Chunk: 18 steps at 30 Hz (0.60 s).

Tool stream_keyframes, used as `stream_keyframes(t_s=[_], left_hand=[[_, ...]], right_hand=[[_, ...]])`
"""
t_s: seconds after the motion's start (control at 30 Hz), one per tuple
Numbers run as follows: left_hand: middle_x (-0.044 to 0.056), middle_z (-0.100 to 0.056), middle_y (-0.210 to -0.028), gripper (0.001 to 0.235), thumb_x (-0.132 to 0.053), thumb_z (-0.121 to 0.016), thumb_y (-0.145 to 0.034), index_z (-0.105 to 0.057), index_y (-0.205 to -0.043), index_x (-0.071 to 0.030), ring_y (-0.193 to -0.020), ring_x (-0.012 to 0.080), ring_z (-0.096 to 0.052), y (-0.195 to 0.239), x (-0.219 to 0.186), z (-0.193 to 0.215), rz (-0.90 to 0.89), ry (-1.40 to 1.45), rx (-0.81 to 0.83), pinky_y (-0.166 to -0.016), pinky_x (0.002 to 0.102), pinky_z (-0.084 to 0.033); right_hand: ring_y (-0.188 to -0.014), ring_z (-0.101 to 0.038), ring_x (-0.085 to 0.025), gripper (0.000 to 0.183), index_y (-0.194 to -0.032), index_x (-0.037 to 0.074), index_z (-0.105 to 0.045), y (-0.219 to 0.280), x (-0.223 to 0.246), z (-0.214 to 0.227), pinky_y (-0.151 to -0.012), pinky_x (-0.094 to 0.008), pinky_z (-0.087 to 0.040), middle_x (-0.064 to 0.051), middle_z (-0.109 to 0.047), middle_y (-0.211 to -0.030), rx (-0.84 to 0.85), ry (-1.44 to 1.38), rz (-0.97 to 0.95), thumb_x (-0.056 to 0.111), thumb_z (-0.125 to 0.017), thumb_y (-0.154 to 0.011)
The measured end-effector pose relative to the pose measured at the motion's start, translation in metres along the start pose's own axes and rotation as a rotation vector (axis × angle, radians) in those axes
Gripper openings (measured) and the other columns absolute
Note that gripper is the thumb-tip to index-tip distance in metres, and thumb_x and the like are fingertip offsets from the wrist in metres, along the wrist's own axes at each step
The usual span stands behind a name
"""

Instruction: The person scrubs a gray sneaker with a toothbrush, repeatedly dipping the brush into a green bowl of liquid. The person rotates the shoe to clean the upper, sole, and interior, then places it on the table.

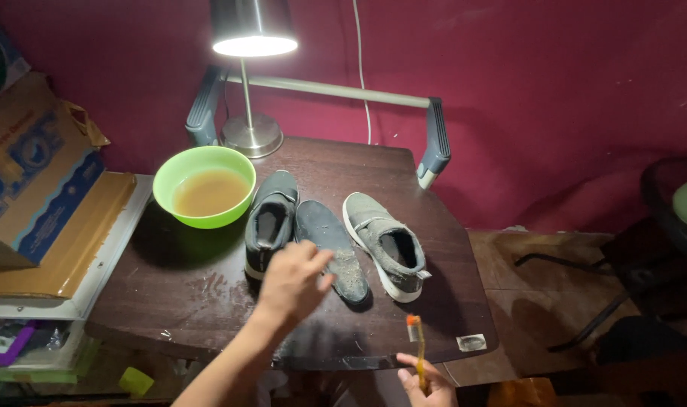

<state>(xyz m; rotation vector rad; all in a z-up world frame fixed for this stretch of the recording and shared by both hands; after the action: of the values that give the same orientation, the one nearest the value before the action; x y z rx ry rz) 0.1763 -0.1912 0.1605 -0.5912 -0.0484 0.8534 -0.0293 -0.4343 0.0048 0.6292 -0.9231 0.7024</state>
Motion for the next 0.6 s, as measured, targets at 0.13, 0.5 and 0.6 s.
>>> stream_keyframes(t_s=[0.13, 0.5, 0.6], left_hand=[[0.005, -0.078, -0.092, 0.054, -0.035, -0.077, -0.089, -0.060, -0.137, -0.018, -0.073, 0.0189, -0.073, -0.023, -0.058, -0.028, 0.107, 0.272, 0.202, -0.056, 0.036, -0.059], [0.045, -0.033, -0.151, 0.056, -0.041, -0.093, -0.076, -0.056, -0.103, -0.009, -0.073, 0.0371, -0.072, -0.038, -0.115, -0.132, 0.359, 0.080, 0.252, -0.056, 0.045, -0.060], [0.024, -0.038, -0.135, 0.051, -0.025, -0.093, -0.077, -0.057, -0.103, 0.000, -0.079, 0.0368, -0.072, -0.025, -0.114, -0.068, 0.278, 0.346, 0.264, -0.061, 0.044, -0.062]], right_hand=[[-0.048, -0.062, -0.010, 0.011, -0.069, 0.017, -0.085, -0.039, -0.055, 0.000, -0.053, -0.022, -0.047, 0.003, -0.069, -0.050, -0.104, 0.016, 0.093, 0.028, -0.083, -0.073], [-0.063, -0.064, -0.010, 0.027, -0.099, 0.023, -0.088, -0.030, -0.055, 0.037, -0.069, -0.022, -0.049, 0.004, -0.077, -0.069, -0.250, 0.110, 0.005, 0.041, -0.073, -0.085], [-0.062, -0.064, -0.010, 0.018, -0.096, 0.021, -0.087, -0.017, -0.026, 0.038, -0.068, -0.023, -0.051, 0.000, -0.074, -0.068, -0.263, 0.129, -0.148, 0.017, -0.072, -0.087]])
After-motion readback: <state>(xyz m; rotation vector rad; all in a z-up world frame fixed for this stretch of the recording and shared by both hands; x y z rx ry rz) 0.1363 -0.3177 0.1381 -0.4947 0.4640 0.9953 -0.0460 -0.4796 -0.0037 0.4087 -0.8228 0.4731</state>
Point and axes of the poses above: each hand's wrist, its own y-axis away from the middle knuckle, its own z-axis out of the back of the hand, x = y × z, the point moved 7 cm from there along -y, towards the middle knuckle
